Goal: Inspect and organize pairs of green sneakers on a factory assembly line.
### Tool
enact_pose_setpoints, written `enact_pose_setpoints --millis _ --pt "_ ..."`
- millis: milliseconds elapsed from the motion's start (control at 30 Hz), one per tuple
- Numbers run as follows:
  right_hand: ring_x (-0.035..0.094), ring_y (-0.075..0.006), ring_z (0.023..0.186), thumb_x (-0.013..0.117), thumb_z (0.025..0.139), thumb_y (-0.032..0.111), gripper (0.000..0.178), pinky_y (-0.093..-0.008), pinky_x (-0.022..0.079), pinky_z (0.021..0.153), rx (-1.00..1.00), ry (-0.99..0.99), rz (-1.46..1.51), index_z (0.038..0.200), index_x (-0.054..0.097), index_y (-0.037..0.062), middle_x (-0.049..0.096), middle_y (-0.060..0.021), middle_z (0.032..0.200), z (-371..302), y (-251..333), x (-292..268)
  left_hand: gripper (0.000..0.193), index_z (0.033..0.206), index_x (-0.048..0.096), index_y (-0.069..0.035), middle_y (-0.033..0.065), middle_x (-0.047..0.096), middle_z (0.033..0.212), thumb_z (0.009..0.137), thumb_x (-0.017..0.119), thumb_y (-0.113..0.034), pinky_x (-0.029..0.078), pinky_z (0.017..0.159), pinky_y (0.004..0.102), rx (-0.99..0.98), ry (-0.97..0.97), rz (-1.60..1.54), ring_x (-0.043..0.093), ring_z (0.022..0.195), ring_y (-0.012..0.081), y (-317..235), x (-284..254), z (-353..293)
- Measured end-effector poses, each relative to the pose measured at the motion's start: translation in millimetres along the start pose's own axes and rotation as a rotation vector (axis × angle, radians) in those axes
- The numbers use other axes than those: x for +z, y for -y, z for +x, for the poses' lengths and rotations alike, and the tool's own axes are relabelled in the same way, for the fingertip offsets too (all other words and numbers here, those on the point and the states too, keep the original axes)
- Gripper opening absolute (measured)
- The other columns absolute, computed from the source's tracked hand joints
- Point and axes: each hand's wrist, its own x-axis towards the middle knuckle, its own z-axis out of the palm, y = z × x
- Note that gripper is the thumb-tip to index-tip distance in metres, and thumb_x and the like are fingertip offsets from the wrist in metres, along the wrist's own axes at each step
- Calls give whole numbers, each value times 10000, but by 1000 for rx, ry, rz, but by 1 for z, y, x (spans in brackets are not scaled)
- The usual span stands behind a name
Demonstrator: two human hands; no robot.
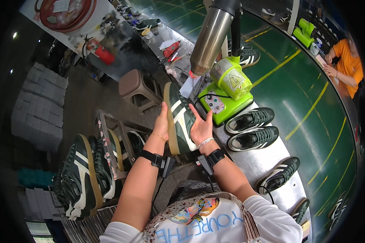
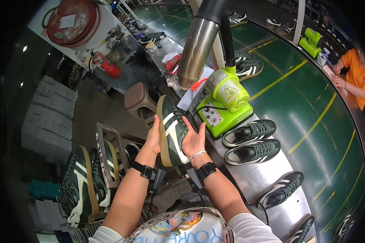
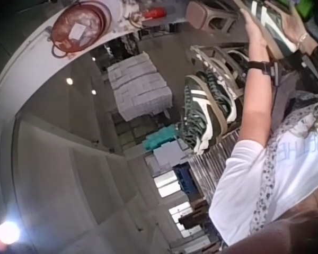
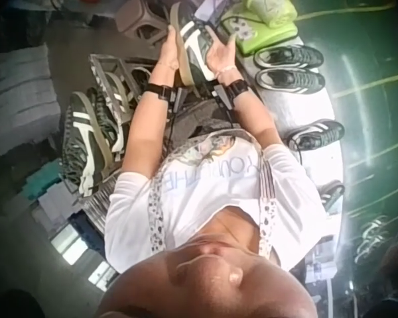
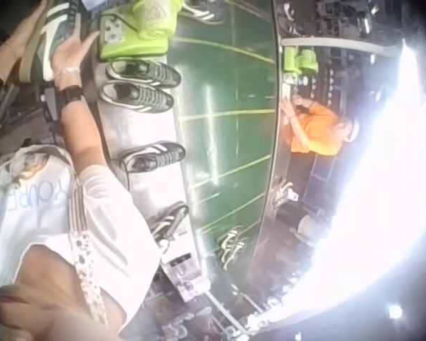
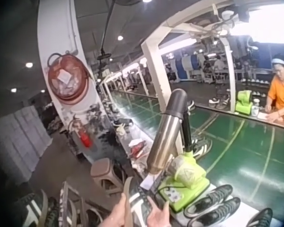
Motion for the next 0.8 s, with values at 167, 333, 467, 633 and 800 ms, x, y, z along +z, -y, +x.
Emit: enact_pose_setpoints --millis 167,333,467,633,800 --pt "431 -283 1182 294 837 647 817 -340 306 1025 -26 -4 -24 1332 299 -3 430 -198 1288 3 6 3 681 1200 471 -17 98 544 1134 828 456 -588 420 879 350 -2 6 9 524 1008 209 -6 10 3" --pt "440 -274 1174 309 831 650 822 -336 313 1020 -16 -25 5 1332 302 -2 432 -193 1288 2 6 1 671 1203 470 -21 99 539 1143 832 459 -580 420 881 351 -4 10 -1 523 1009 210 -4 5 3" --pt "445 -272 1170 309 831 650 823 -335 313 1019 8 31 -18 1331 302 -4 436 -194 1284 2 8 -10 709 1191 476 -1 110 539 1142 811 476 -600 417 878 355 17 -1 8 523 1012 216 0 6 0" --pt "447 -274 1169 303 830 654 832 -332 314 1018 -26 -25 -59 1333 293 -9 445 -196 1275 -3 2 8 748 1177 485 16 121 542 1134 787 494 -623 415 874 358 25 -36 44 527 1010 221 -3 5 -4" --pt "449 -275 1167 295 832 653 831 -332 315 1018 -15 -12 -34 1333 291 -9 449 -196 1270 -1 2 2 752 1180 484 17 123 542 1134 786 496 -623 416 870 363 37 -20 15 527 1009 223 -4 7 -8"
